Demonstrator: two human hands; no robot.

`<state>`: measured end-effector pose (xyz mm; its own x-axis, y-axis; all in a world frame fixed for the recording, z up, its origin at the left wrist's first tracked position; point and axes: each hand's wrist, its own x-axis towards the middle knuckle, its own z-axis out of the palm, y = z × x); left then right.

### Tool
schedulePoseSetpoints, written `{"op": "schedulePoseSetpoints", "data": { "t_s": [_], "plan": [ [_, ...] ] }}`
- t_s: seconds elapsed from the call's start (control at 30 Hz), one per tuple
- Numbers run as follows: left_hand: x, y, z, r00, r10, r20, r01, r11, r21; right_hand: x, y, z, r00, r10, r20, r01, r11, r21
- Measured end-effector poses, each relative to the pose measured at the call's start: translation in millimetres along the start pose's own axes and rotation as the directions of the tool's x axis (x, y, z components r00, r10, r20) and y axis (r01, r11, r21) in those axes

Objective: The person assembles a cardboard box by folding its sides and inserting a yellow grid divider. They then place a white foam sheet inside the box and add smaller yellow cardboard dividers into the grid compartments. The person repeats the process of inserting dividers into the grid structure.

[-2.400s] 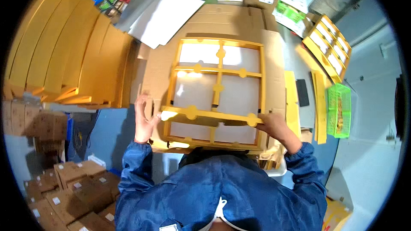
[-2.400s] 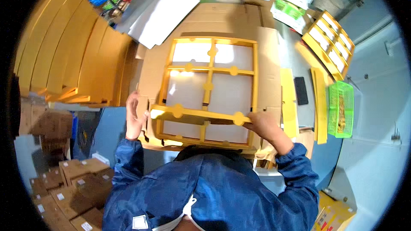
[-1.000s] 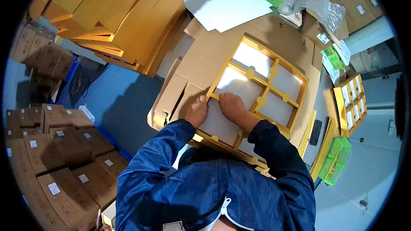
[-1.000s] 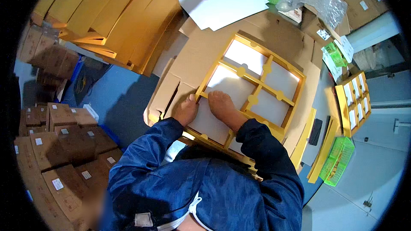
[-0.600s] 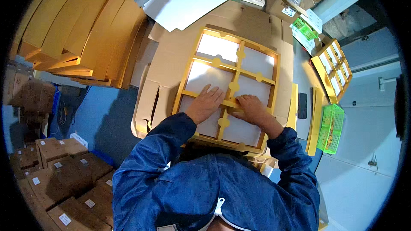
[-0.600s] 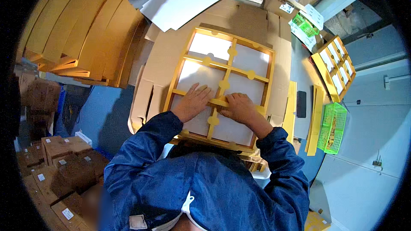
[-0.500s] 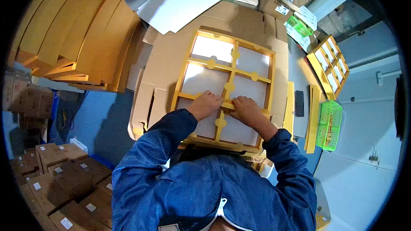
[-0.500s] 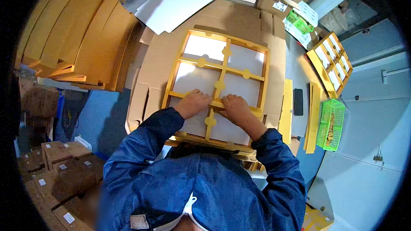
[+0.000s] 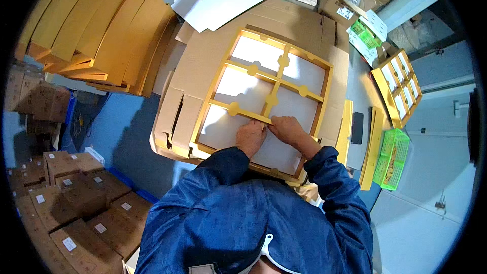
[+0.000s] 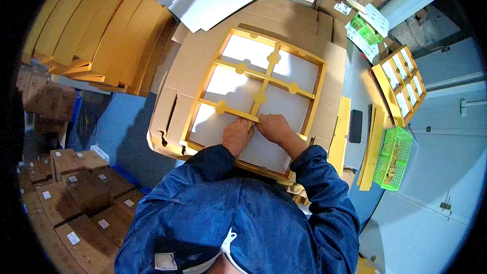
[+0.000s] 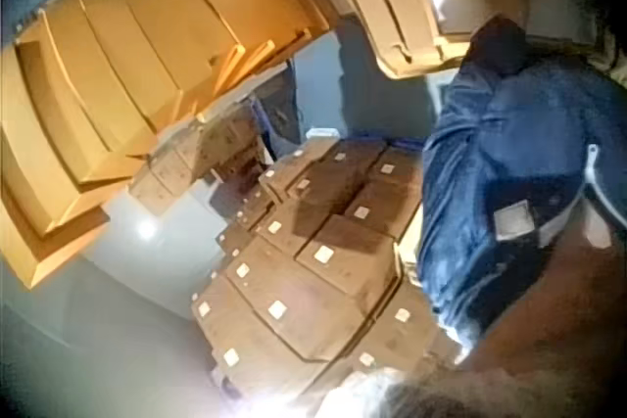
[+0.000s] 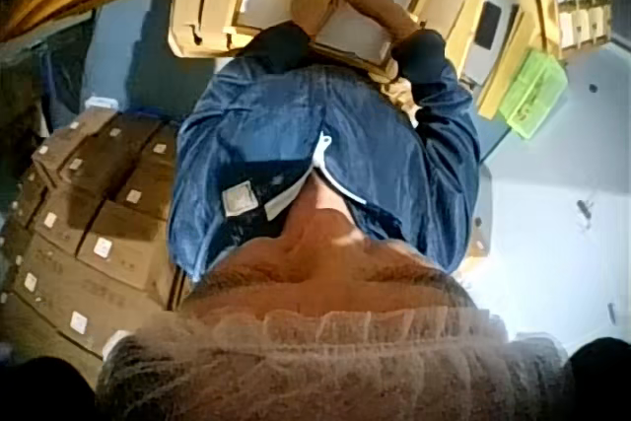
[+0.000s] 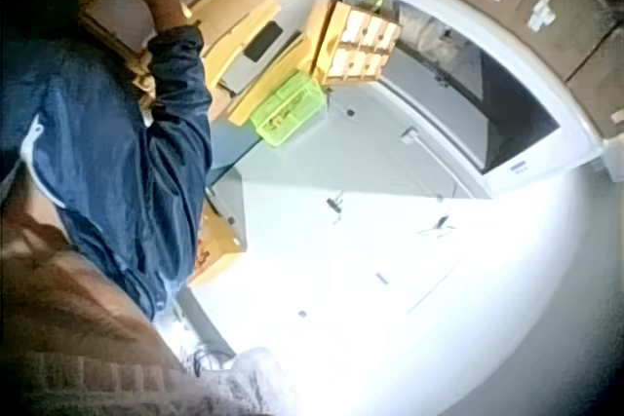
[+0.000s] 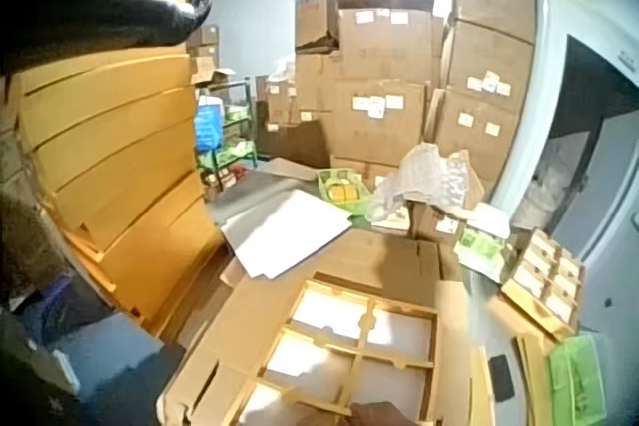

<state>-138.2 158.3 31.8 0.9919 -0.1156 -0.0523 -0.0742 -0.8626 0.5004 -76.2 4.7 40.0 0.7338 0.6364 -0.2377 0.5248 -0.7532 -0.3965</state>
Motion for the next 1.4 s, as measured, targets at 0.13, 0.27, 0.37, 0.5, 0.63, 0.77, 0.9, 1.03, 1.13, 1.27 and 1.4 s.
{"op": "schedulePoseSetpoints", "data": {
  "t_s": [0.13,0.27,0.37,0.5,0.63,0.77,0.9,1.03,1.13,1.27,1.4],
  "plan": [
    [-6.1,-5.8,16.4,0.989,-0.081,-0.122,0.06,0.985,-0.164,0.1,-0.3,-8.0,0.999,-0.011,0.034,0.01,1.0,0.024],
    [-8.5,-17.1,18.7,0.973,-0.174,-0.149,0.133,0.959,-0.25,1.7,-3.4,-3.3,0.996,0.007,0.085,-0.007,1.0,0.009],
    [-11.0,-11.7,17.2,0.971,-0.066,-0.229,0.013,0.974,-0.225,-1.3,-6.8,-3.5,0.997,-0.03,0.07,0.029,0.999,0.014],
    [-10.2,-6.9,8.0,0.98,-0.082,-0.179,0.053,0.986,-0.161,-4.2,-19.2,-7.6,0.997,0.05,0.055,-0.05,0.999,0.009],
    [-5.7,12.4,-25.9,0.958,0.161,-0.238,-0.14,0.985,0.103,-25.9,2.7,-20.6,0.949,-0.006,-0.316,0.042,0.993,0.109],
    [12.9,45.8,-18.0,0.82,0.565,-0.088,-0.545,0.819,0.179,-96.8,49.5,-44.3,0.795,0.35,-0.495,-0.194,0.92,0.339],
    [42.3,66.6,25.2,0.692,0.71,0.128,-0.721,0.686,0.093,-155.0,52.8,-2.5,0.825,0.55,-0.128,-0.38,0.709,0.594],
    [47.7,72.2,31.5,0.659,0.724,0.205,-0.75,0.653,0.103,-154.8,16.4,44.8,0.762,0.633,-0.136,-0.554,0.747,0.368],
    [50.8,67.2,37.8,0.649,0.712,0.269,-0.76,0.629,0.167,-153.0,13.6,51.1,0.737,0.647,-0.198,-0.525,0.731,0.435],
    [52.5,59.2,47.2,0.64,0.685,0.348,-0.764,0.614,0.197,-146.6,10.6,46.9,0.707,0.651,-0.277,-0.531,0.746,0.401],
    [55.7,63.5,48.1,0.627,0.688,0.366,-0.772,0.613,0.17,-147.1,11.0,50.0,0.728,0.641,-0.243,-0.538,0.754,0.375]
  ]
}}
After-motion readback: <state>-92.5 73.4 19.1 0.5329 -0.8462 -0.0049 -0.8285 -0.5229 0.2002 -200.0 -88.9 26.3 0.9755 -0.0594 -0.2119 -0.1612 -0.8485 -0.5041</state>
